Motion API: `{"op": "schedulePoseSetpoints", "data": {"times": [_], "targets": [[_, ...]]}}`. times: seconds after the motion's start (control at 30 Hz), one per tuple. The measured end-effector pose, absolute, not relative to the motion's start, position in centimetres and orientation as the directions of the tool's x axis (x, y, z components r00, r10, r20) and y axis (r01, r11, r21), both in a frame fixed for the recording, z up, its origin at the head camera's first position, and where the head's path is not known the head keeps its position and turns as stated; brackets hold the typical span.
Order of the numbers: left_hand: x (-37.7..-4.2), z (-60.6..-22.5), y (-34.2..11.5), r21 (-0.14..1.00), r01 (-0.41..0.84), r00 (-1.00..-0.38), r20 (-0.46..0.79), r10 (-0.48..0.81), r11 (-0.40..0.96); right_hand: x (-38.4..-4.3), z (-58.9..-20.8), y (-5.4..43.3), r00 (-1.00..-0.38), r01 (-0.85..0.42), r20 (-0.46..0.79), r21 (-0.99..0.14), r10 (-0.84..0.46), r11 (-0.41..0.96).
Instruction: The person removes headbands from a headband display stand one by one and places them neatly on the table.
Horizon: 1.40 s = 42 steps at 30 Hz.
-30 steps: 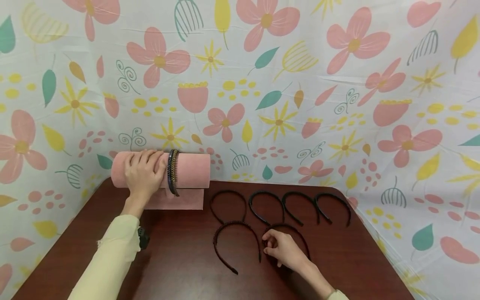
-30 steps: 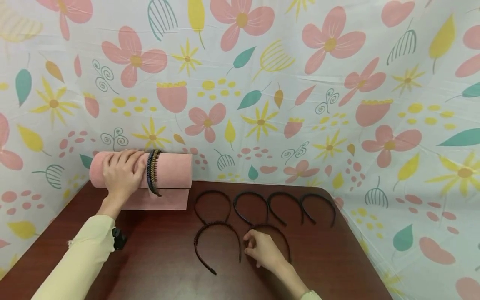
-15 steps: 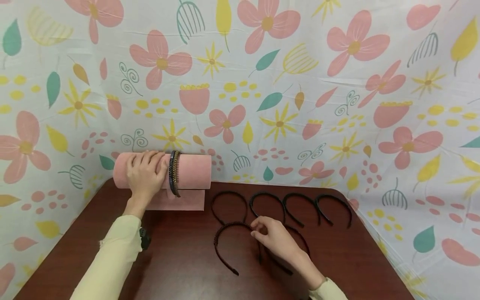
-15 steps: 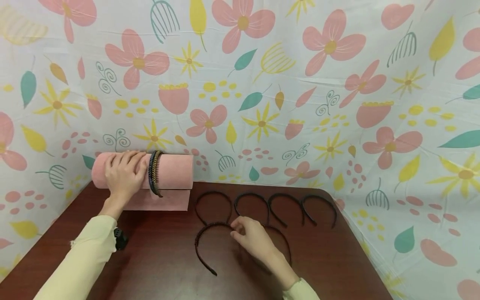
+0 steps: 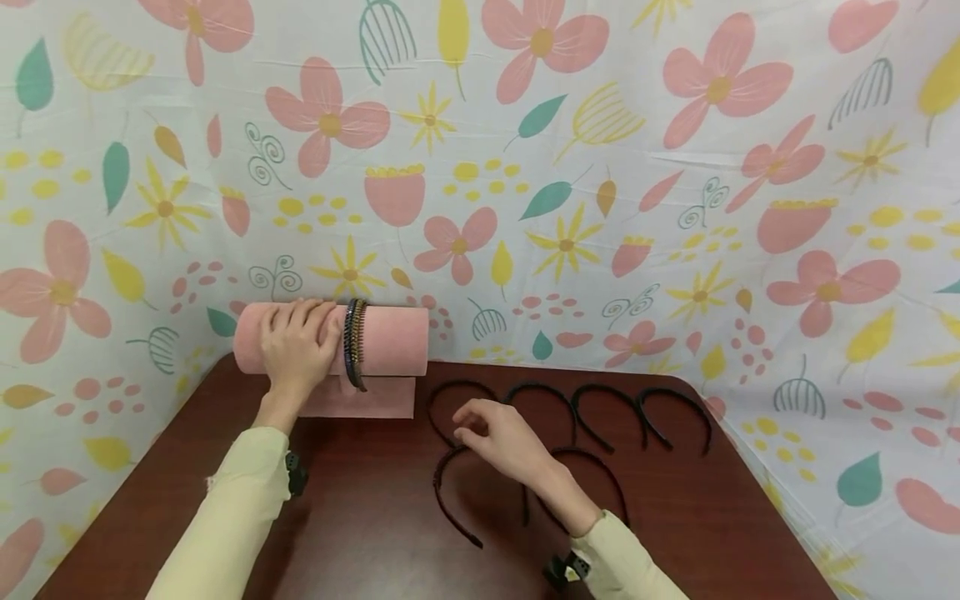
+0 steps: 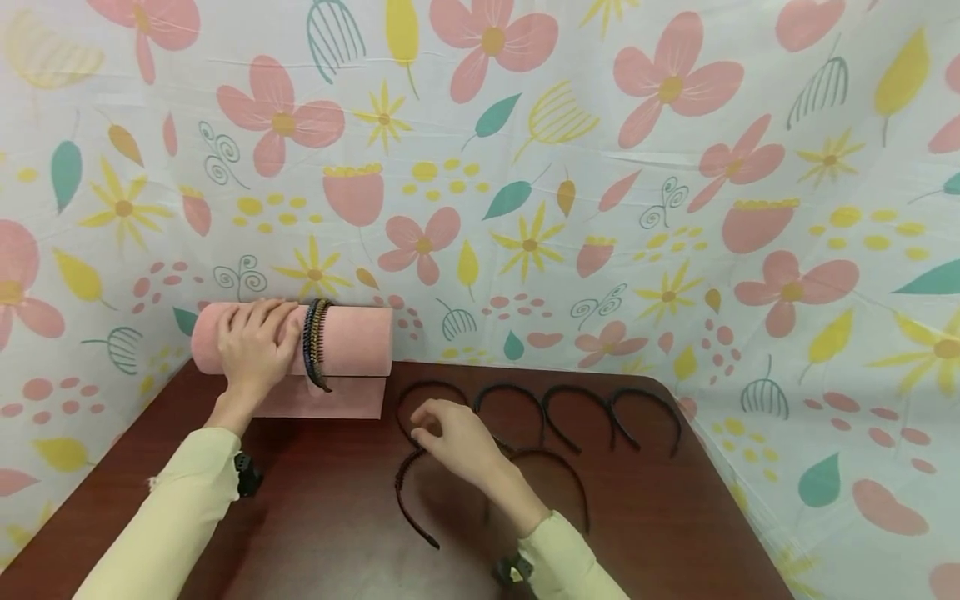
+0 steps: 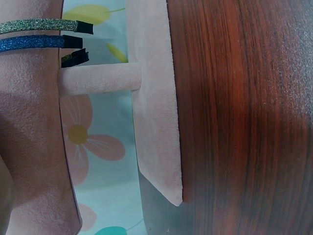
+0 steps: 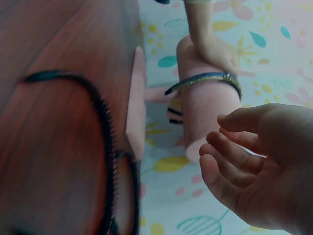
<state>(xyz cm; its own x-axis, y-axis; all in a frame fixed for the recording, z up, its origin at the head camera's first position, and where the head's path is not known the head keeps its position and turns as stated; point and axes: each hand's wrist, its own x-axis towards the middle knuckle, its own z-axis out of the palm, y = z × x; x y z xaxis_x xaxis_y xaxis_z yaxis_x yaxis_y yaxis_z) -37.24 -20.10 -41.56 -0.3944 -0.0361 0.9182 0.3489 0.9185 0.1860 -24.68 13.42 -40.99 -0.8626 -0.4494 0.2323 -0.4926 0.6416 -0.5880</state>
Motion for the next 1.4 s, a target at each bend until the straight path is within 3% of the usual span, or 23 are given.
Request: {"op": "schedulePoseSetpoints", "data": {"times": [0.33, 0.7, 1.4], "targets": [[-37.4, -41.4, -20.1, 0.178, 0.351, -0.388, 0.921, -0.031, 0.919, -26.7, -39.4, 10.0, -0.851, -0.507, 0.228, -0.588, -0.473, 0.630], [-37.6, -41.6, -19.9, 0.182, 0.361, -0.379, 0.925, -0.035, 0.915, -28.4, -39.6, 7.0, -0.820, -0.559, 0.322, -0.627, -0.474, 0.542], [-37.0, -41.4, -19.9, 0.180, 0.351, -0.375, 0.926, -0.038, 0.919, -29.7, -40.3, 0.4, -0.837, -0.540, 0.376, -0.685, -0.397, 0.489]]}}
